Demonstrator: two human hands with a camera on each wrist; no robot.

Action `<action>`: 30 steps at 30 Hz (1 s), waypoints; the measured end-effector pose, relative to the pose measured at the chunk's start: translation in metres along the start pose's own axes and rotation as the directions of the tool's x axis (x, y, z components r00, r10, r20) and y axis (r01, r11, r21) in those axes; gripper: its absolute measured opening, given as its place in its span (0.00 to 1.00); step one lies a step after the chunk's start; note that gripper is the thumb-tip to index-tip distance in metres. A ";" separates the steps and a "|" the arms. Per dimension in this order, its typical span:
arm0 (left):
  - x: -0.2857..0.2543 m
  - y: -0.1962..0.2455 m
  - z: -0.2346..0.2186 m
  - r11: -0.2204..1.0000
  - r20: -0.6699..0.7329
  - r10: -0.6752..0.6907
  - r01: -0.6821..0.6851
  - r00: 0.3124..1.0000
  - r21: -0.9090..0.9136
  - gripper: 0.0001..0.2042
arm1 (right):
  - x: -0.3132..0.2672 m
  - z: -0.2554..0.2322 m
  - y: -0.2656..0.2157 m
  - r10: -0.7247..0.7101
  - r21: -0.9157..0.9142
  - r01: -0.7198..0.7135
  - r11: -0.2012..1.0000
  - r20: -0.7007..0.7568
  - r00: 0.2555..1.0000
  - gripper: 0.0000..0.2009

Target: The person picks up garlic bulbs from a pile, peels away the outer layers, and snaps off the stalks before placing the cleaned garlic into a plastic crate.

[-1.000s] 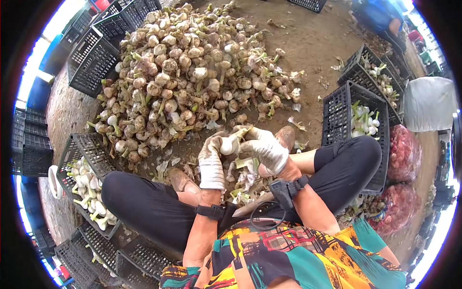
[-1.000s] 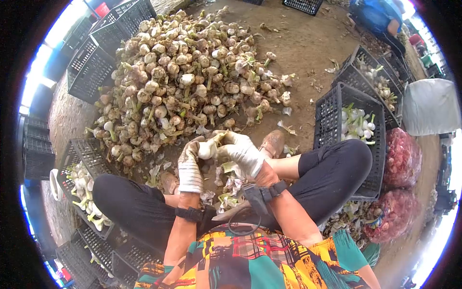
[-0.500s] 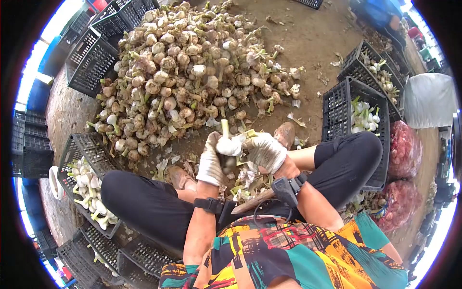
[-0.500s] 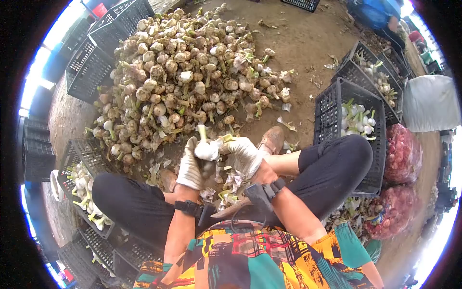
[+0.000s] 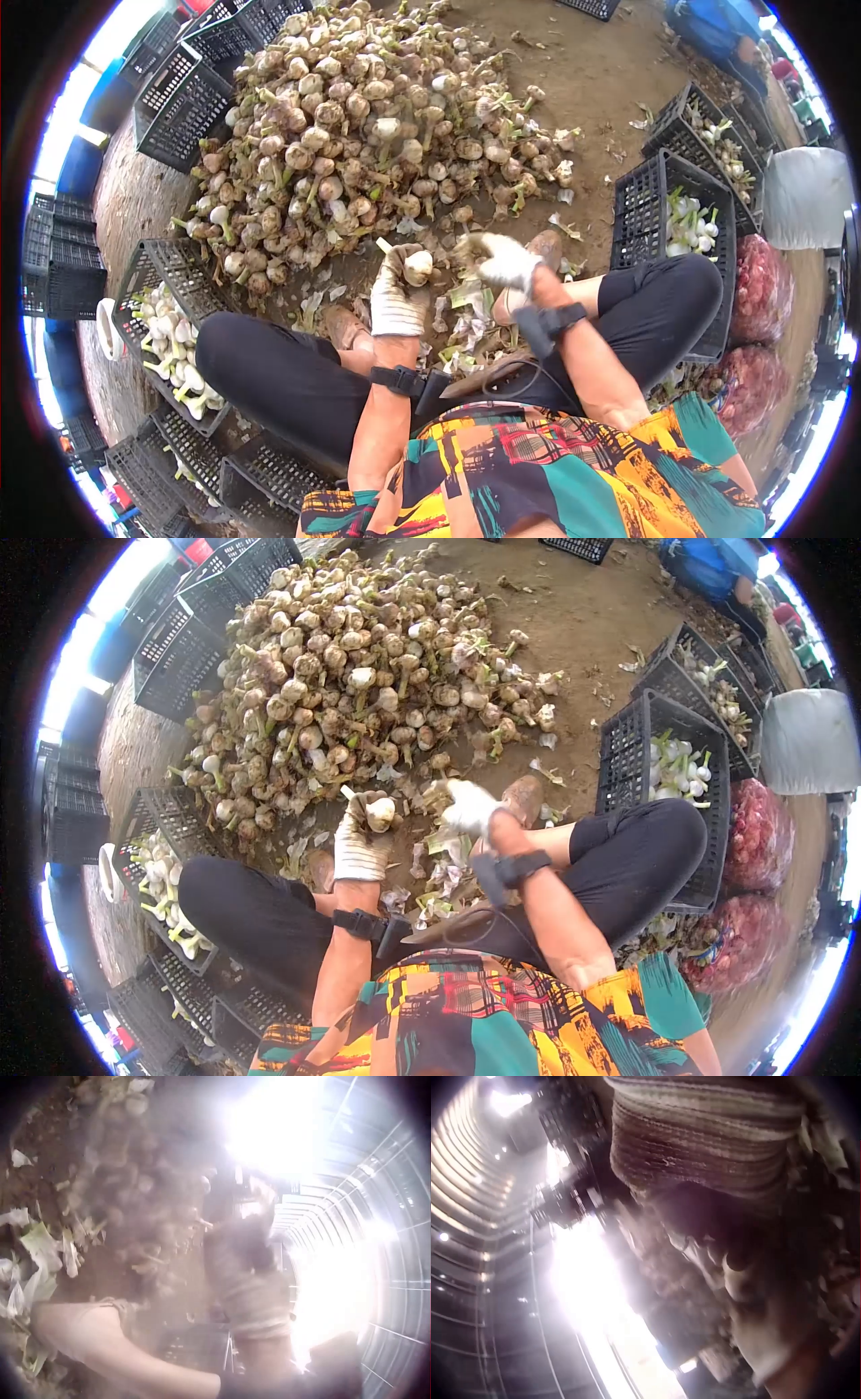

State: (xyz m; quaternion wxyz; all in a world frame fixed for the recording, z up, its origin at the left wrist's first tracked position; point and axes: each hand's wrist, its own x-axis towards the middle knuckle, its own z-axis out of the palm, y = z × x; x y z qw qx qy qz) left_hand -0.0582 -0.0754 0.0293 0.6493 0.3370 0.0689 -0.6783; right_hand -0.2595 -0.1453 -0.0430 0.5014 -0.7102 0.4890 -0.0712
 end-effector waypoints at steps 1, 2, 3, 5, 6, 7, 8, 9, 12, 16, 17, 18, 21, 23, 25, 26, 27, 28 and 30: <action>0.000 -0.002 0.004 1.000 -0.028 0.005 -0.004 1.000 0.025 0.09 | -0.016 0.000 -0.032 -0.040 0.053 0.046 0.998 -0.118 0.992 0.24; -0.001 -0.004 0.004 0.999 -0.067 0.012 -0.009 0.998 0.047 0.08 | -0.031 0.002 -0.064 -0.072 0.102 0.097 0.990 -0.224 0.972 0.24; -0.002 -0.007 -0.002 0.996 -0.085 0.031 -0.024 0.996 0.082 0.07 | -0.042 -0.006 -0.094 0.158 0.650 -0.124 0.750 0.006 0.987 0.27; 0.003 -0.011 -0.009 0.990 -0.091 0.060 -0.048 0.994 0.132 0.06 | -0.040 0.005 -0.100 0.216 0.821 -0.178 0.542 0.069 0.974 0.27; 0.004 -0.014 -0.007 0.980 -0.081 0.095 -0.078 0.992 0.185 0.06 | -0.037 0.009 -0.100 0.223 0.805 -0.164 0.570 0.041 0.974 0.29; 0.003 -0.018 -0.006 0.979 -0.143 0.082 -0.053 0.986 0.194 0.05 | -0.036 0.010 -0.100 0.238 0.816 -0.183 0.548 0.058 0.970 0.27; 0.005 -0.020 -0.006 0.979 -0.159 0.087 -0.055 0.983 0.197 0.05 | -0.036 0.010 -0.101 0.253 0.825 -0.204 0.527 0.077 0.964 0.26; 0.007 -0.022 -0.007 0.978 -0.176 0.094 -0.059 0.980 0.198 0.04 | -0.036 0.009 -0.102 0.265 0.832 -0.225 0.506 0.099 0.959 0.25; 0.009 -0.019 -0.012 0.992 -0.179 0.079 -0.060 0.981 0.108 0.03 | -0.042 0.007 -0.082 0.158 0.971 -0.137 0.194 0.107 0.982 0.24; 0.014 -0.026 -0.002 0.928 -0.235 0.304 -0.232 0.923 0.291 0.05 | -0.039 0.013 -0.090 0.264 0.812 -0.057 0.580 -0.122 0.957 0.26; 0.009 -0.028 0.004 0.889 -0.185 0.334 -0.244 0.924 0.387 0.03 | -0.032 0.026 -0.086 0.193 0.730 0.041 0.682 -0.234 0.953 0.28; 0.007 -0.033 0.005 0.793 -0.082 0.415 -0.316 0.906 0.521 0.03 | -0.035 0.021 -0.106 0.225 0.452 -0.057 0.890 -0.329 0.917 0.25; 0.006 -0.046 0.005 0.701 0.064 0.449 -0.396 0.891 0.594 0.03 | -0.020 0.035 -0.089 0.247 0.510 0.020 0.860 -0.450 0.858 0.12; -0.004 -0.028 0.016 0.907 0.042 0.301 -0.299 0.953 0.297 0.04 | -0.026 0.040 -0.071 0.404 0.604 -0.156 0.782 -0.301 0.864 0.07; 0.004 -0.011 0.016 0.990 0.177 0.117 -0.129 0.977 0.055 0.09 | -0.019 0.051 -0.021 0.321 0.099 -0.319 0.942 -0.005 0.947 0.08; 0.008 -0.009 0.011 0.991 0.104 0.086 -0.074 0.991 -0.111 0.11 | -0.013 0.056 -0.009 0.065 -0.410 0.000 0.912 0.145 0.987 0.12; 0.010 -0.007 0.005 0.982 0.069 0.055 -0.041 0.996 -0.185 0.11 | -0.012 0.064 0.004 0.105 -0.375 -0.035 0.926 0.166 0.980 0.15; 0.012 -0.007 -0.002 0.965 0.037 0.013 -0.003 0.999 -0.263 0.12 | -0.023 0.048 -0.033 0.152 -0.343 -0.080 0.936 0.188 0.970 0.19; 0.019 -0.018 -0.015 0.995 -0.060 0.087 -0.084 0.994 0.052 0.15 | -0.033 0.035 -0.055 -0.091 0.023 0.100 0.995 -0.242 0.966 0.27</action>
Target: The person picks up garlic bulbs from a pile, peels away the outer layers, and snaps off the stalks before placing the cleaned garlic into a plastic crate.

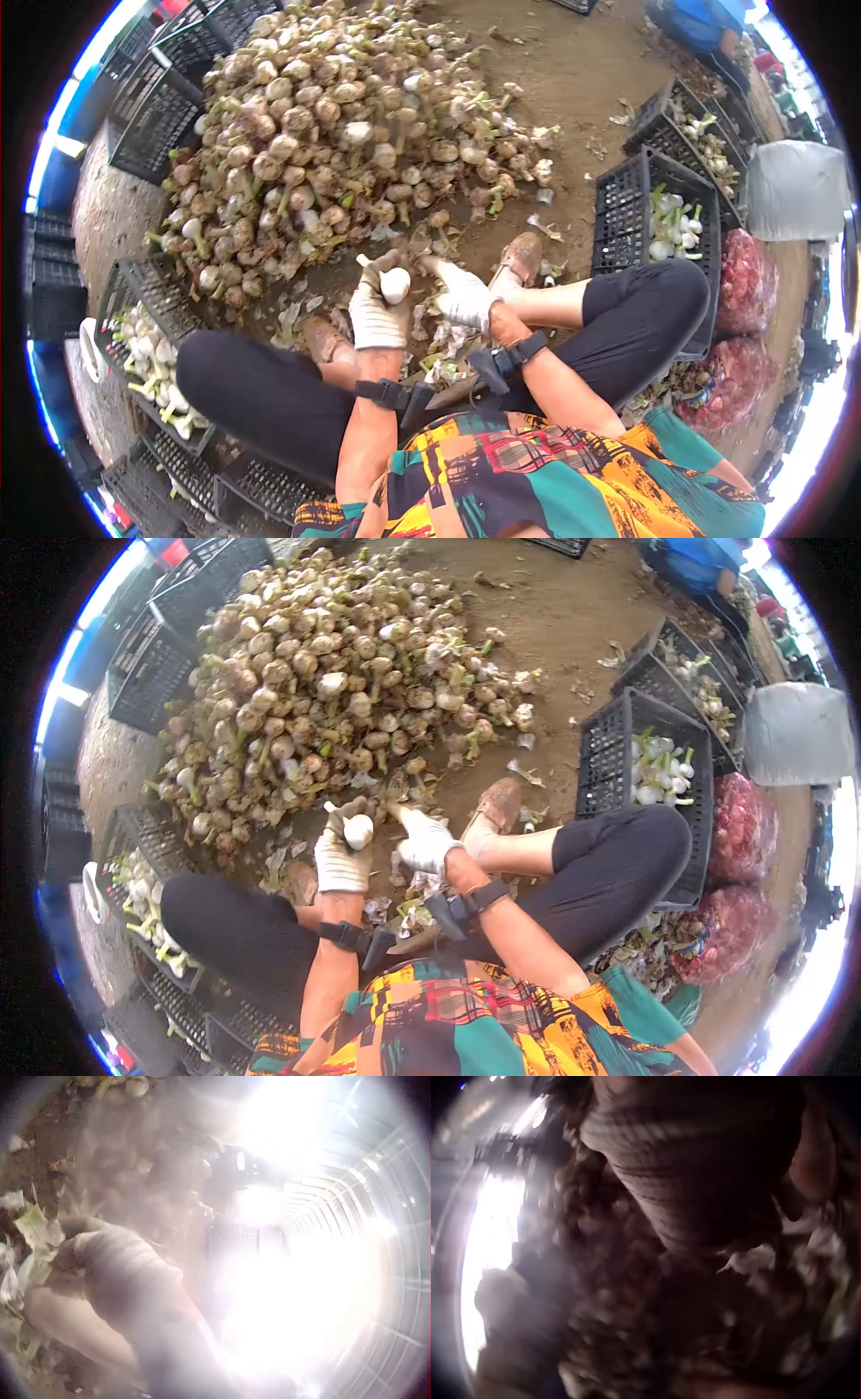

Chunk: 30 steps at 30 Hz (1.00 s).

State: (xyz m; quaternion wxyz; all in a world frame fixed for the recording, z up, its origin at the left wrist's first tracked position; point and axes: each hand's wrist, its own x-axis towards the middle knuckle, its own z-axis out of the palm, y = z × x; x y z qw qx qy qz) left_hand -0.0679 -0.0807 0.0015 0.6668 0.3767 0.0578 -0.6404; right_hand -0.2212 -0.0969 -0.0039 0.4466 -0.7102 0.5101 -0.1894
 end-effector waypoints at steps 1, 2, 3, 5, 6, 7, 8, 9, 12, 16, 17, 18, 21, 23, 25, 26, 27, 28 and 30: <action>-0.004 -0.009 0.005 0.990 0.036 -0.119 0.116 0.992 0.081 0.16 | 0.003 -0.005 -0.022 -0.034 0.230 0.050 0.972 -0.071 0.997 0.27; -0.010 -0.017 0.012 0.960 0.063 -0.237 0.224 0.969 0.166 0.18 | 0.005 -0.010 -0.037 -0.057 0.441 0.119 0.890 -0.152 0.987 0.27; -0.021 -0.025 0.025 0.959 0.127 -0.245 0.221 0.961 0.178 0.25 | 0.009 -0.021 -0.034 0.030 0.266 0.009 0.964 -0.143 0.989 0.25; -0.023 -0.022 0.035 0.974 0.278 -0.219 0.193 0.935 0.118 0.29 | 0.023 -0.051 -0.020 0.014 0.139 0.040 0.989 -0.370 0.929 0.14; -0.023 -0.018 0.037 0.981 0.343 -0.193 0.177 0.919 0.078 0.31 | 0.019 -0.093 -0.025 -0.036 -0.177 -0.048 0.983 -0.443 0.896 0.09; -0.021 -0.007 0.036 0.990 0.258 -0.126 0.103 0.958 0.100 0.24 | 0.016 -0.134 -0.029 -0.086 -0.488 -0.207 0.848 -0.512 0.855 0.06; -0.006 -0.003 0.020 0.986 0.108 -0.083 0.066 0.991 0.156 0.22 | 0.012 -0.175 -0.033 -0.134 -0.674 -0.375 0.636 -0.576 0.807 0.08; 0.005 0.004 0.005 0.990 -0.052 -0.063 0.070 0.997 0.125 0.19 | 0.005 -0.209 -0.027 0.016 -0.640 -0.593 0.488 -0.673 0.740 0.06; 0.019 -0.003 -0.018 0.976 -0.284 -0.137 0.178 0.949 0.124 0.13 | -0.001 -0.245 -0.018 -0.204 -0.380 -0.919 0.102 -0.913 0.354 0.20; 0.007 -0.020 0.009 0.938 -0.141 -0.291 0.311 0.946 0.153 0.09 | 0.079 -0.177 0.024 0.326 -0.541 -0.656 0.526 -0.584 0.743 0.19; 0.005 -0.015 0.014 0.946 -0.167 -0.256 0.282 0.952 0.160 0.09 | 0.101 -0.147 0.065 0.483 -0.465 -0.635 0.616 -0.414 0.772 0.21; 0.009 -0.009 0.012 0.948 -0.200 -0.227 0.263 0.953 0.178 0.10 | 0.114 -0.120 0.074 0.489 -0.413 -0.608 0.678 -0.364 0.793 0.22; 0.016 0.008 0.008 0.947 -0.297 -0.123 0.202 0.947 0.249 0.11 | 0.145 -0.086 0.103 0.481 -0.428 -0.597 0.679 -0.354 0.802 0.18; 0.014 0.006 0.006 0.927 -0.283 -0.115 0.205 0.952 0.313 0.12 | 0.134 -0.090 0.087 0.265 -0.373 -0.353 0.858 -0.267 0.926 0.10; 0.014 0.002 0.008 0.898 -0.212 -0.104 0.184 0.972 0.399 0.17 | 0.115 -0.095 0.049 0.196 -0.163 -0.207 0.965 -0.086 0.977 0.09; 0.013 -0.001 0.007 0.934 -0.100 -0.116 0.143 0.988 0.328 0.22 | 0.101 -0.098 0.020 0.240 0.034 -0.241 0.970 0.037 0.970 0.09; 0.011 0.000 0.008 0.956 0.023 -0.188 0.177 0.982 0.232 0.23 | 0.086 -0.099 -0.009 0.162 0.142 -0.175 0.974 0.103 0.981 0.09; 0.009 0.002 0.009 0.964 0.153 -0.246 0.224 0.957 0.143 0.24 | 0.072 -0.099 -0.032 0.076 0.255 -0.114 0.960 0.155 0.985 0.09; -0.011 0.014 0.036 0.972 0.199 -0.226 0.209 0.953 0.105 0.24 | 0.050 -0.090 -0.051 0.069 0.540 -0.131 0.831 0.133 0.989 0.13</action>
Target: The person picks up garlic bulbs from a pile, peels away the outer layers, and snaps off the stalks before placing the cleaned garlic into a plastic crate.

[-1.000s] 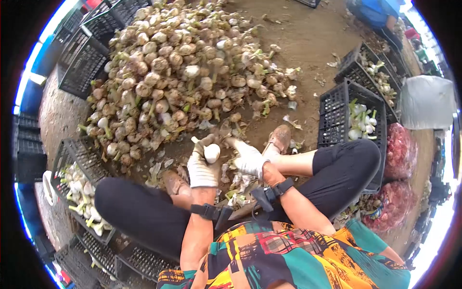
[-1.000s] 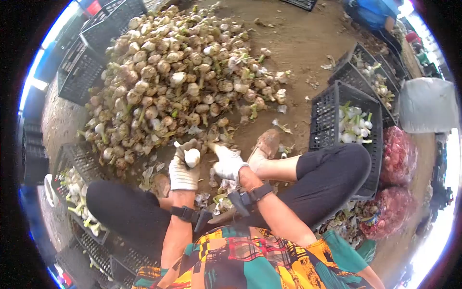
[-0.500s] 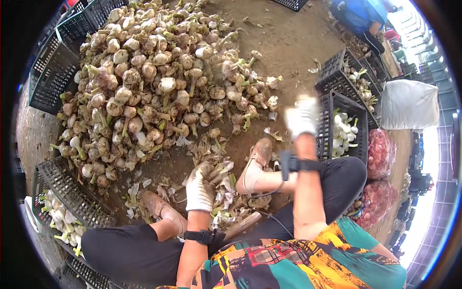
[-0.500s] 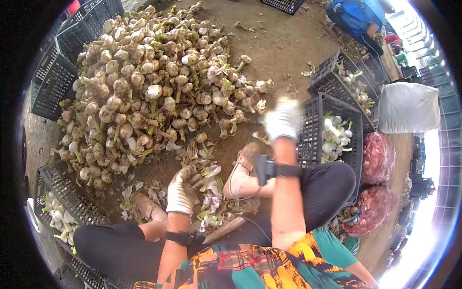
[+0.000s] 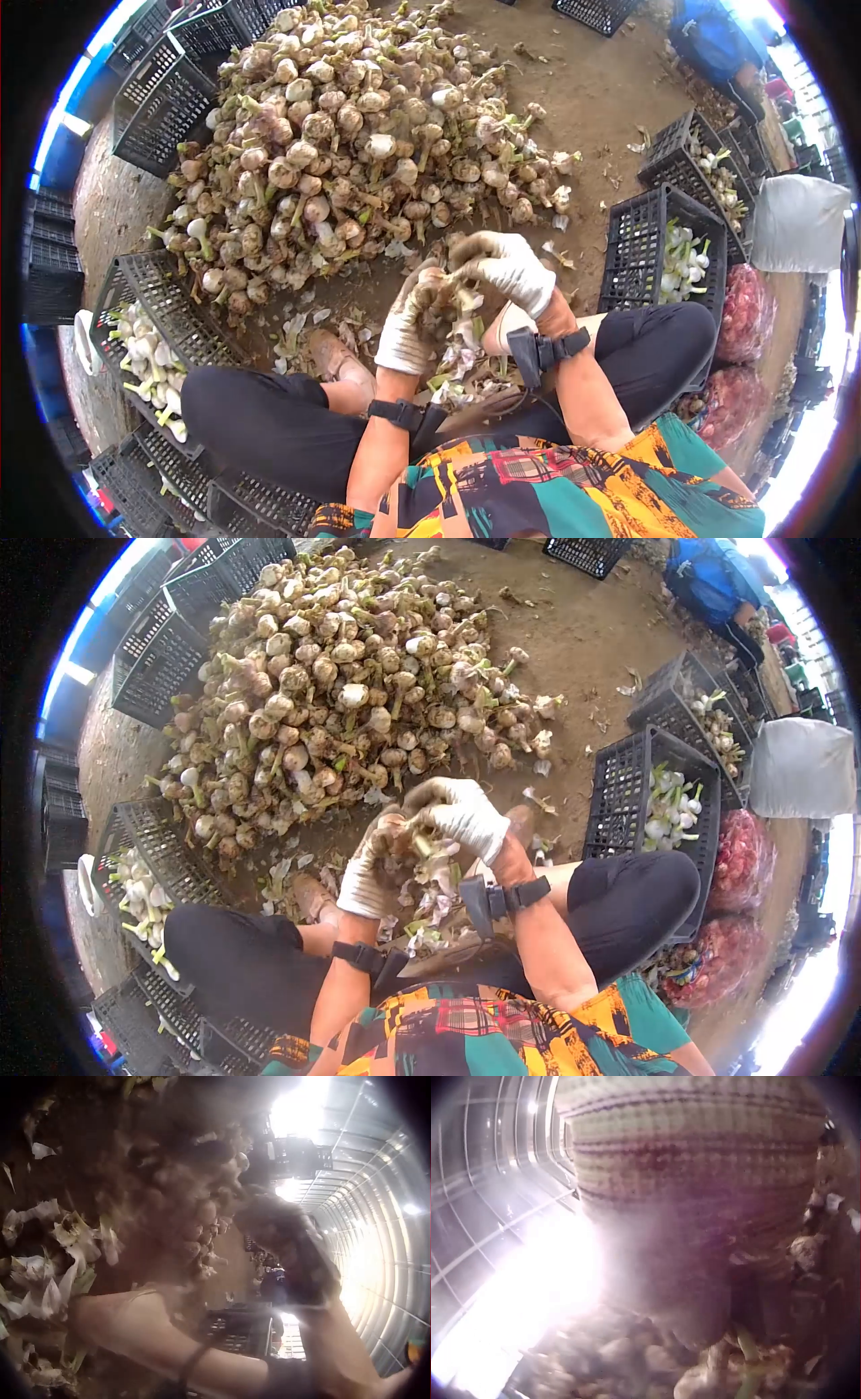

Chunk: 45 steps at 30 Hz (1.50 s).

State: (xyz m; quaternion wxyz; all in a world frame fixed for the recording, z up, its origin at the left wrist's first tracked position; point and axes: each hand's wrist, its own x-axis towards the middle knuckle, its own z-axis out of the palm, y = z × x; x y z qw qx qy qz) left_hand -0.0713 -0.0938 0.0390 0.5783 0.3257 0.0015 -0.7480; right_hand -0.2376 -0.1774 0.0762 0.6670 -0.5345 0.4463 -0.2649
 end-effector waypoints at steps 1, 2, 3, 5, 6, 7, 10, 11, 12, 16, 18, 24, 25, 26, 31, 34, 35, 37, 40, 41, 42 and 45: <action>-0.009 0.003 0.009 1.000 0.023 0.012 -0.011 1.000 -0.020 0.24 | -0.009 0.008 0.000 0.022 0.230 -0.007 0.973 -0.059 0.998 0.15; -0.009 0.002 0.002 0.997 0.082 0.069 -0.071 0.994 0.016 0.25 | -0.016 0.014 -0.001 0.048 0.445 0.005 0.896 -0.109 0.993 0.17; -0.004 0.001 -0.009 0.990 0.147 0.122 -0.130 0.982 0.050 0.27 | -0.024 0.017 -0.005 0.085 0.591 -0.056 0.804 -0.022 0.996 0.16; -0.022 0.008 0.012 0.979 0.125 0.155 -0.169 0.980 0.113 0.28 | -0.036 0.025 -0.001 0.196 0.668 -0.162 0.727 0.024 0.980 0.15; -0.026 0.006 0.017 0.951 0.142 0.201 -0.228 0.969 0.209 0.28 | -0.039 0.032 0.000 0.196 0.708 -0.145 0.691 0.010 0.981 0.14; -0.029 0.004 0.020 0.911 0.162 0.245 -0.284 0.956 0.301 0.27 | -0.043 0.043 -0.002 0.220 0.722 -0.062 0.689 -0.128 0.967 0.13; -0.035 -0.002 0.024 0.828 0.158 0.307 -0.345 0.939 0.442 0.26 | -0.043 0.046 0.003 0.190 0.540 -0.092 0.837 -0.128 0.973 0.11; -0.039 -0.002 0.024 0.816 0.133 0.307 -0.332 0.943 0.473 0.26 | -0.042 0.049 0.005 0.187 0.573 -0.084 0.815 -0.123 0.975 0.09; -0.042 -0.002 0.024 0.804 0.108 0.308 -0.320 0.945 0.501 0.26 | -0.043 0.048 0.005 0.173 0.551 -0.087 0.830 -0.106 0.979 0.10; -0.048 -0.006 0.022 0.931 0.068 0.271 -0.279 0.960 0.235 0.25 | -0.048 0.046 0.013 0.117 0.494 -0.073 0.866 -0.059 0.991 0.11; -0.048 -0.006 0.021 0.921 0.074 0.260 -0.270 0.963 0.280 0.25 | -0.053 0.044 0.008 0.131 0.548 -0.084 0.832 -0.047 0.990 0.11; -0.046 -0.007 0.021 0.852 0.096 0.263 -0.278 0.960 0.443 0.25 | -0.048 0.049 0.009 0.129 0.413 -0.052 0.909 -0.160 0.979 0.11; -0.045 -0.011 0.022 0.844 0.063 0.310 -0.305 0.949 0.440 0.25 | -0.045 0.048 0.014 0.132 0.465 -0.053 0.883 -0.138 0.982 0.11; -0.047 -0.012 0.020 0.868 0.066 0.288 -0.290 0.955 0.403 0.25 | -0.045 0.049 0.015 0.114 0.433 -0.045 0.900 -0.135 0.984 0.11; -0.044 -0.019 0.003 0.980 0.021 0.157 -0.158 0.987 0.120 0.22 | -0.044 0.038 0.020 0.099 0.346 -0.073 0.935 -0.057 0.993 0.11; -0.048 -0.015 0.018 0.965 0.024 0.183 -0.184 0.983 0.185 0.18 | -0.046 0.031 0.023 0.107 0.488 -0.097 0.867 0.009 0.994 0.13; -0.047 -0.013 0.022 0.935 -0.004 0.211 -0.200 0.978 0.294 0.18 | -0.048 0.028 0.022 0.100 0.533 -0.101 0.840 0.031 0.994 0.14; -0.045 -0.009 0.029 0.761 0.055 0.339 -0.307 0.939 0.572 0.19 | -0.050 0.027 0.023 0.116 0.636 -0.127 0.761 0.060 0.991 0.13; -0.037 -0.017 0.021 0.594 0.237 0.425 -0.467 0.874 0.655 0.26 | -0.054 0.039 0.016 0.184 0.688 -0.116 0.716 -0.025 0.983 0.11; -0.035 -0.018 0.019 0.416 0.338 0.475 -0.546 0.812 0.727 0.24 | -0.053 0.043 0.014 0.213 0.662 -0.104 0.742 -0.087 0.973 0.07; -0.033 -0.016 0.015 0.220 0.443 0.499 -0.603 0.745 0.767 0.23 | -0.049 0.045 0.022 0.178 0.641 -0.062 0.765 -0.118 0.977 0.07; -0.032 -0.022 0.011 0.247 0.404 0.517 -0.583 0.755 0.774 0.19 | -0.044 0.045 0.033 0.150 0.575 -0.032 0.818 -0.159 0.976 0.05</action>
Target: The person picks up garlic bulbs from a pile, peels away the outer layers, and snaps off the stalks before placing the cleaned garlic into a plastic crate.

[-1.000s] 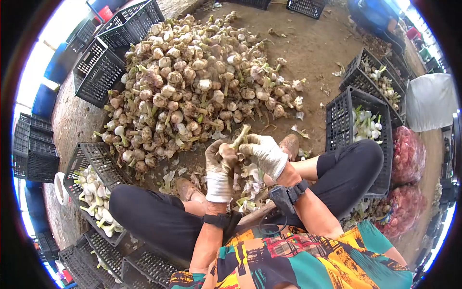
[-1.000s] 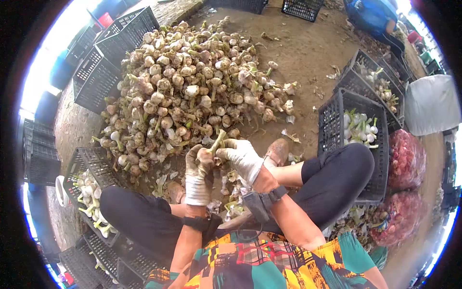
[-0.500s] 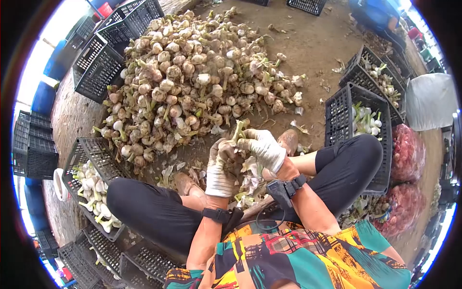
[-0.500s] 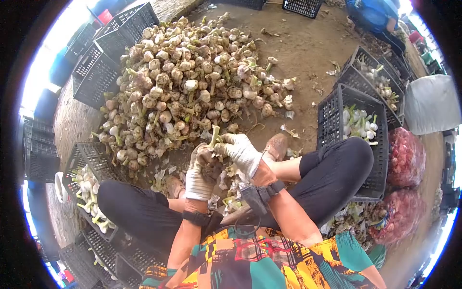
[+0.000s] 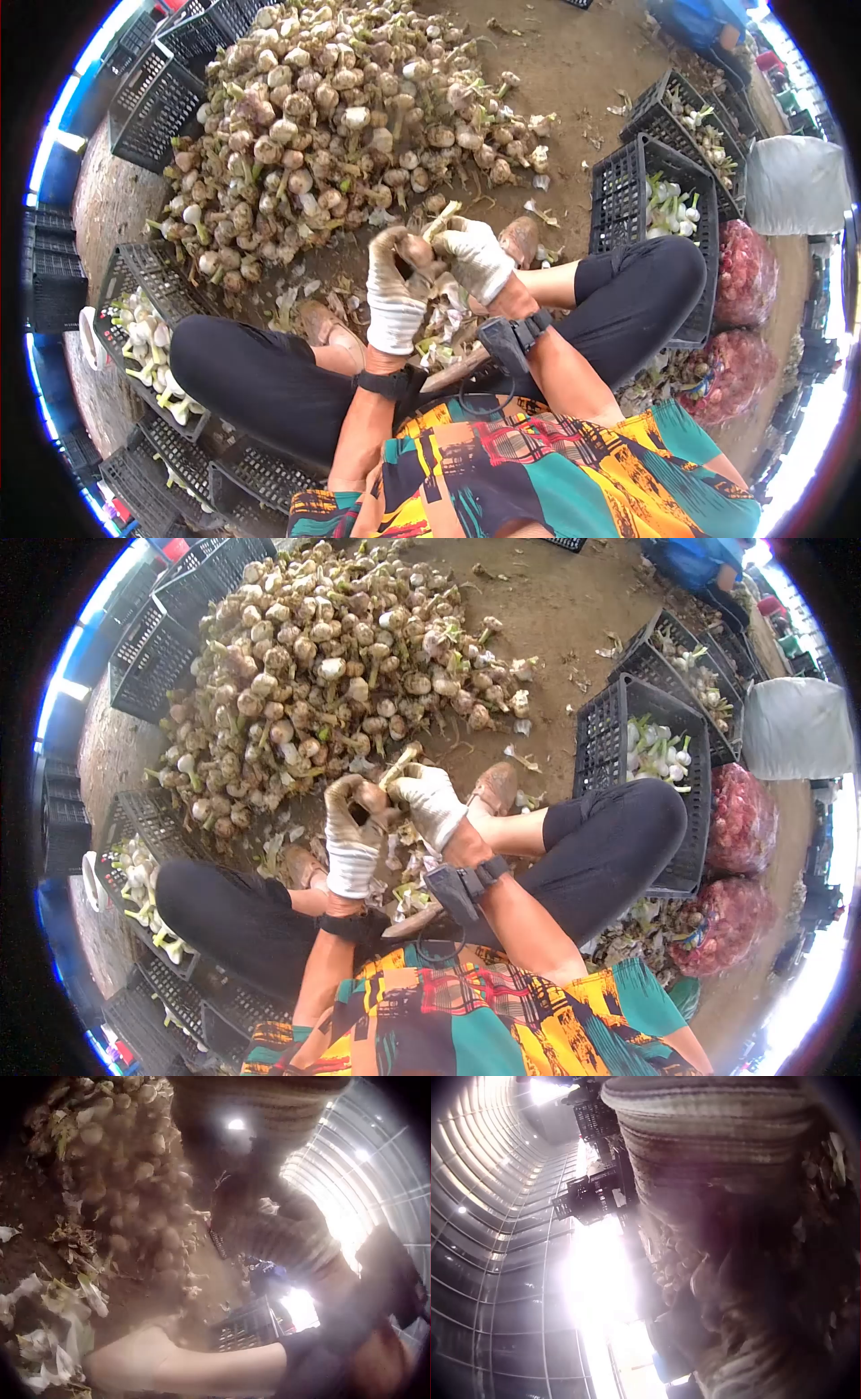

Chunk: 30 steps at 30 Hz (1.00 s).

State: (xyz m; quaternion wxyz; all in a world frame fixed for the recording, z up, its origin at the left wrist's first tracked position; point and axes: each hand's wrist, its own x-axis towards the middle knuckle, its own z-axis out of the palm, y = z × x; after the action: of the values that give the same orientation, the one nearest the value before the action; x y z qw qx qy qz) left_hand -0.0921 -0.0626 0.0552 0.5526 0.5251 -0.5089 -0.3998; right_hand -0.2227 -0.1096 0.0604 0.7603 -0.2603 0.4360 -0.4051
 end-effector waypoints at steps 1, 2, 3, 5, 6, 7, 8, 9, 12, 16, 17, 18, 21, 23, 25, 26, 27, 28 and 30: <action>0.001 0.000 0.001 0.980 -0.044 -0.171 0.166 0.984 -0.107 0.16 | 0.004 0.001 0.009 -0.075 0.014 0.075 0.997 -0.021 0.997 0.05; 0.003 0.004 0.003 0.923 -0.087 -0.337 0.311 0.937 -0.229 0.14 | 0.003 0.004 0.009 -0.097 -0.136 0.090 0.987 -0.047 0.994 0.05; 0.003 0.020 -0.003 0.714 0.030 -0.529 0.465 0.848 -0.523 0.10 | 0.002 0.008 0.008 -0.129 -0.285 0.107 0.953 -0.060 0.990 0.06; 0.011 0.018 -0.002 0.252 0.106 -0.867 0.613 0.486 -0.749 0.12 | 0.012 0.001 0.031 -0.170 -0.374 0.141 0.917 -0.046 0.984 0.07; 0.013 0.007 -0.001 0.120 0.175 -0.901 0.614 0.398 -0.780 0.16 | 0.015 0.001 0.036 -0.268 -0.524 0.220 0.823 -0.015 0.963 0.07; 0.011 -0.003 -0.001 0.071 0.151 -0.923 0.543 0.353 -0.837 0.16 | 0.017 -0.002 0.041 -0.359 -0.653 0.288 0.700 0.027 0.933 0.08; 0.010 0.001 -0.001 0.042 0.191 -0.906 0.527 0.379 -0.849 0.15 | 0.015 0.001 0.037 -0.297 -0.636 0.249 0.730 0.033 0.954 0.09; 0.010 0.005 -0.003 0.015 0.227 -0.886 0.514 0.404 -0.858 0.15 | 0.015 0.003 0.032 -0.275 -0.639 0.255 0.725 0.071 0.959 0.09; 0.012 -0.012 -0.019 0.012 0.338 -0.811 0.591 0.478 -0.807 0.18 | -0.003 0.014 0.000 -0.099 -0.495 0.136 0.858 0.101 0.990 0.11; 0.016 0.002 -0.013 0.272 0.221 -0.786 0.643 0.578 -0.716 0.20 | -0.011 0.009 -0.001 -0.045 -0.221 0.083 0.972 0.173 0.984 0.12; 0.014 -0.004 -0.014 0.441 0.221 -0.696 0.651 0.683 -0.618 0.17 | -0.010 0.008 -0.002 -0.032 -0.281 0.088 0.956 0.198 0.980 0.11; 0.012 -0.008 -0.014 0.603 0.218 -0.594 0.608 0.774 -0.516 0.14 | -0.011 0.006 0.001 0.048 -0.144 -0.042 0.989 0.035 0.998 0.09; -0.008 0.003 -0.004 0.975 0.003 -0.172 0.171 0.985 -0.140 0.18 | -0.017 0.011 -0.004 0.225 0.214 -0.234 0.948 0.066 0.972 0.09; -0.011 0.006 -0.001 0.932 -0.022 -0.087 0.073 0.996 -0.356 0.18 | -0.019 0.005 -0.001 0.097 -0.070 -0.087 0.994 0.154 0.983 0.08; -0.006 0.020 -0.002 0.954 -0.107 -0.214 0.185 0.971 -0.235 0.12 | -0.026 0.016 -0.020 0.003 -0.336 0.036 0.941 0.113 0.994 0.07; -0.003 0.022 -0.008 0.907 -0.051 -0.339 0.312 0.939 -0.281 0.09 | -0.026 0.017 -0.023 0.070 -0.345 -0.026 0.938 0.115 0.991 0.07; -0.001 0.018 -0.007 0.870 -0.058 -0.364 0.317 0.930 -0.377 0.12 | -0.023 0.011 -0.023 0.057 -0.413 0.019 0.911 0.171 0.984 0.08; 0.002 0.019 -0.013 0.709 0.045 -0.567 0.515 0.822 -0.482 0.15 | -0.017 0.002 -0.022 0.050 -0.478 0.070 0.876 0.233 0.971 0.09; 0.004 0.016 -0.022 0.381 0.260 -0.721 0.681 0.642 -0.625 0.23 | -0.015 -0.008 -0.016 -0.062 -0.524 0.279 0.805 0.393 0.918 0.10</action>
State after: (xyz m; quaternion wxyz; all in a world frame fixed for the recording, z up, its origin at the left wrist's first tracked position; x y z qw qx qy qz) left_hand -0.0714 -0.0602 0.0726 0.4943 0.4618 -0.0413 -0.7353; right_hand -0.2401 -0.1059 0.0756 0.6730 -0.5833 0.3660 -0.2698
